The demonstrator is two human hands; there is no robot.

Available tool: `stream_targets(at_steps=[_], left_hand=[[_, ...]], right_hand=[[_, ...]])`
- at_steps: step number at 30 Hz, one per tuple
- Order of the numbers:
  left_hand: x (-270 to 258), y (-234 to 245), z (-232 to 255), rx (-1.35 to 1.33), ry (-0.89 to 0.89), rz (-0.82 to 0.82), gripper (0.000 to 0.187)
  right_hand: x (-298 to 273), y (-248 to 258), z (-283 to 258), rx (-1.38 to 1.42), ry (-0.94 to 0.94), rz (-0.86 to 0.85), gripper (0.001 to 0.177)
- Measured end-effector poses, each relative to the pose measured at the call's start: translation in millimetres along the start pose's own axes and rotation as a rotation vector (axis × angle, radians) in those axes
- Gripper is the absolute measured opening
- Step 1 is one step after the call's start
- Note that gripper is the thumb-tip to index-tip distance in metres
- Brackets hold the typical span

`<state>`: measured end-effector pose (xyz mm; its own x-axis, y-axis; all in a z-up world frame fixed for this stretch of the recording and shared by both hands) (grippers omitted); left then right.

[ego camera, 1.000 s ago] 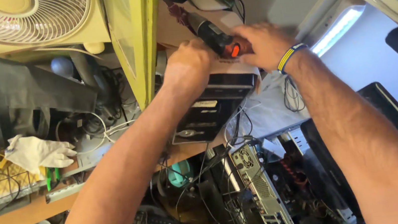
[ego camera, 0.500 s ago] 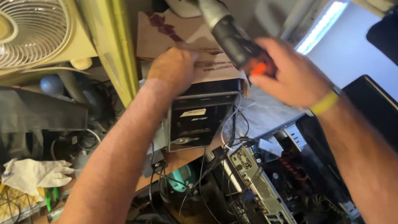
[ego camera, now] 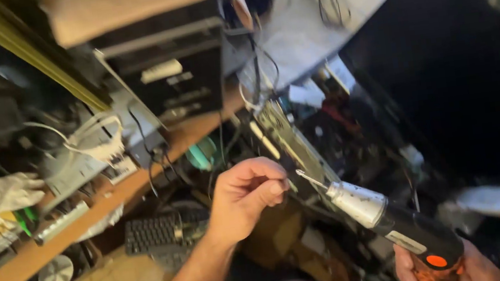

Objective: Clean a computer expansion card with a brush and install it into a PC case using a power screwdriver

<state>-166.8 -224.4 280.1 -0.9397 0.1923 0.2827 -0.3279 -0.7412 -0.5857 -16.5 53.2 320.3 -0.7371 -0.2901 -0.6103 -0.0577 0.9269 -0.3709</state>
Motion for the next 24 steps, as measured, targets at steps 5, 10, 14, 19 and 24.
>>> stream_targets(at_steps=[5,10,14,19,24], left_hand=[[-23.7,-33.7,-45.1,-0.302,0.059,0.014,0.011],[-34.2,-54.0,-55.3,-0.396,0.105,-0.015,0.011],[-37.5,-68.2,-54.3,-0.472,0.100,-0.049,0.009],[-42.8,-69.9,-54.2,-0.312,0.126,-0.105,0.009],[-37.6,-81.8,-39.1,-0.057,0.073,-0.253,0.007]], right_hand=[[-24.7,28.1,36.1,0.255,-0.077,-0.131,0.075],[-46.6,72.9,79.9,0.439,-0.367,-0.155,0.059],[-62.3,101.9,109.1,0.586,-0.452,-0.261,0.061],[-86.8,155.7,151.8,0.915,-0.714,-0.003,0.066],[-112.0,126.1,83.6,-0.108,-0.381,0.936,0.057]])
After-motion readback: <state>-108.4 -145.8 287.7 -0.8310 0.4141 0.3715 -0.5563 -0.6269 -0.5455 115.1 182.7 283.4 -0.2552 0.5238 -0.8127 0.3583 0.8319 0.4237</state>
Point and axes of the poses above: each hand's wrist, its own x-axis towards the middle knuckle, its own y-axis out of the back of the hand, z = x × y, the point moved 6 cm from there along x, towards the middle knuckle, and after that the axes turned 8 degrees about -y, right-handed, at the moved point
